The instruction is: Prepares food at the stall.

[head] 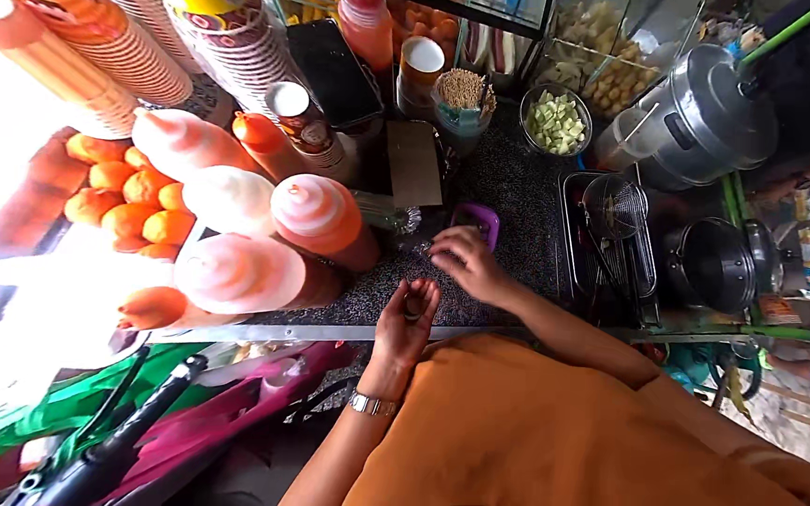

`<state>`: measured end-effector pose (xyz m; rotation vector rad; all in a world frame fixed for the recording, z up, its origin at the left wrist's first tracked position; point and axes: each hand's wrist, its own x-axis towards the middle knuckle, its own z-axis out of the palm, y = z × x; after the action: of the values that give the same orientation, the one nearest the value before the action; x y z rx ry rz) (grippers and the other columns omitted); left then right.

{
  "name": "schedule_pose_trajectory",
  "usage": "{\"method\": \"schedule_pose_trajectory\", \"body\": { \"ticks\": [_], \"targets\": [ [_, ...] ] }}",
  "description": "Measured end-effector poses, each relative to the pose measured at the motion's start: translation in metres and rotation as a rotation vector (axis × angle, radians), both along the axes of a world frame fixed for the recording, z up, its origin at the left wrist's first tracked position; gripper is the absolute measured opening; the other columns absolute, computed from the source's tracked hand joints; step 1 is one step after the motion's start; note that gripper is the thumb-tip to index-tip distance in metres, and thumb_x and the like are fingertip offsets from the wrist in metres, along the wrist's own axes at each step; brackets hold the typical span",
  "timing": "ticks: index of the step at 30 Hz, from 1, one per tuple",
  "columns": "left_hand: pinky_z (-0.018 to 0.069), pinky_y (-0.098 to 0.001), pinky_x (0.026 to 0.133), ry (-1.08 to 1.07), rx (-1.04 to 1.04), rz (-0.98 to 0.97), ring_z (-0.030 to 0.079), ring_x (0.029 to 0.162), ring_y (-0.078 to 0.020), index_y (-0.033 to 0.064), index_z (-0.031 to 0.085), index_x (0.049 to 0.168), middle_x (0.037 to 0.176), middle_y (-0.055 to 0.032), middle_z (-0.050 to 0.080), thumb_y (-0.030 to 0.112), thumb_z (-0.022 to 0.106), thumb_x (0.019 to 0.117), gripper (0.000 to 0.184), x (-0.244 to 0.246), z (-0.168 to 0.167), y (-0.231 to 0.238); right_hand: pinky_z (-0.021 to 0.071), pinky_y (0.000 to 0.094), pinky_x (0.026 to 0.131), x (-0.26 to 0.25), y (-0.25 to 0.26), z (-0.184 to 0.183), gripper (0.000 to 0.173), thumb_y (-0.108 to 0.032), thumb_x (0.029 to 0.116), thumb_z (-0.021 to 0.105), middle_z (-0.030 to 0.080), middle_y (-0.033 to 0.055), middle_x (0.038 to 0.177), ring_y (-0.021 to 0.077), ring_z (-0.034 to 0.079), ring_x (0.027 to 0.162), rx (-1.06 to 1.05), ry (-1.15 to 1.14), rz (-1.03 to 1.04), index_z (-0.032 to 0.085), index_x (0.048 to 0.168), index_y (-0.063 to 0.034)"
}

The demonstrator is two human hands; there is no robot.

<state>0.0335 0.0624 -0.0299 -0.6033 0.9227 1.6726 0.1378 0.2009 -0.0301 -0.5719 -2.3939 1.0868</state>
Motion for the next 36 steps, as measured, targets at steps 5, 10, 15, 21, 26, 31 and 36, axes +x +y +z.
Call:
{"method": "schedule_pose_trajectory", "body": {
  "ticks": [5, 10, 15, 21, 26, 31, 36],
  "targets": [
    [0.0618, -0.03, 0.082, 0.078, -0.043, -0.031, 0.073, 0.083, -0.0171, -0.0026, 0.055, 0.121, 0.097, -0.0113, 0.071, -0.009, 0.04, 0.1009, 0.026, -0.005, -0.013, -0.004, 0.0381, 0.0623, 0.111, 0.024, 0.08, -0.03, 0.021, -0.014, 0.0991, 0.063, 0.064, 0.0216, 0.131, 0.0456, 0.05, 0.133, 0.077, -0.366, -0.252, 0.077, 0.113, -0.006],
    [0.0617, -0.0324, 0.082, 0.043, -0.065, -0.024, 0.073, 0.086, -0.0201, -0.0032, 0.06, 0.115, 0.096, -0.0137, 0.072, 0.002, 0.043, 0.1043, 0.021, -0.009, -0.012, 0.005, 0.0197, 0.0718, 0.118, 0.018, 0.086, -0.06, 0.024, -0.02, 0.0966, 0.068, 0.045, 0.0164, 0.159, 0.0496, 0.021, 0.152, 0.168, -0.539, -0.068, 0.079, 0.119, -0.0192],
    [0.0563, -0.0216, 0.058, 0.055, -0.119, -0.12, 0.065, 0.061, -0.0103, 0.0089, 0.058, 0.086, 0.072, -0.0027, 0.064, 0.024, 0.032, 0.1105, 0.038, -0.012, -0.011, 0.011, 0.0121, 0.0711, 0.121, 0.001, 0.088, -0.073, 0.025, -0.031, 0.0907, 0.077, 0.032, 0.0134, 0.167, 0.0484, 0.01, 0.156, 0.181, -0.572, -0.009, 0.08, 0.112, -0.0191],
    [0.0298, -0.0133, 0.037, 0.101, -0.12, -0.137, 0.037, 0.038, -0.0005, 0.0168, 0.044, 0.069, 0.052, 0.0074, 0.042, 0.03, 0.027, 0.1125, 0.048, -0.016, -0.02, 0.005, 0.0154, 0.0691, 0.121, 0.002, 0.095, -0.067, 0.014, -0.017, 0.0923, 0.075, 0.04, 0.0183, 0.162, 0.049, 0.015, 0.155, 0.047, -0.531, -0.09, 0.077, 0.096, -0.004],
    [0.0322, -0.013, 0.039, 0.065, -0.108, -0.075, 0.036, 0.038, -0.0003, 0.0134, 0.05, 0.085, 0.05, 0.0088, 0.036, 0.026, 0.027, 0.1125, 0.039, -0.019, -0.019, 0.009, 0.0158, 0.0699, 0.121, 0.016, 0.102, -0.055, 0.03, -0.001, 0.093, 0.063, 0.038, 0.016, 0.164, 0.0492, 0.015, 0.155, 0.165, -0.579, -0.184, 0.076, 0.118, -0.0103],
    [0.0425, -0.0134, 0.042, 0.078, -0.13, -0.086, 0.053, 0.049, -0.0021, 0.0086, 0.052, 0.119, 0.072, -0.0005, 0.059, 0.007, 0.031, 0.1084, 0.023, -0.018, -0.018, 0.014, 0.0155, 0.0676, 0.122, 0.016, 0.101, -0.052, 0.022, -0.01, 0.0929, 0.071, 0.04, 0.0153, 0.162, 0.0478, 0.016, 0.155, 0.184, -0.605, -0.176, 0.078, 0.113, -0.0112],
    [0.0497, -0.0155, 0.046, 0.05, -0.074, -0.109, 0.061, 0.055, -0.0053, 0.0035, 0.057, 0.116, 0.081, -0.0047, 0.066, 0.009, 0.033, 0.109, 0.026, -0.022, -0.015, 0.012, 0.0146, 0.0688, 0.121, 0.009, 0.098, -0.061, 0.029, -0.02, 0.0917, 0.076, 0.035, 0.0127, 0.166, 0.0468, 0.014, 0.156, 0.194, -0.71, -0.141, 0.077, 0.12, -0.0139]
  ]
}}
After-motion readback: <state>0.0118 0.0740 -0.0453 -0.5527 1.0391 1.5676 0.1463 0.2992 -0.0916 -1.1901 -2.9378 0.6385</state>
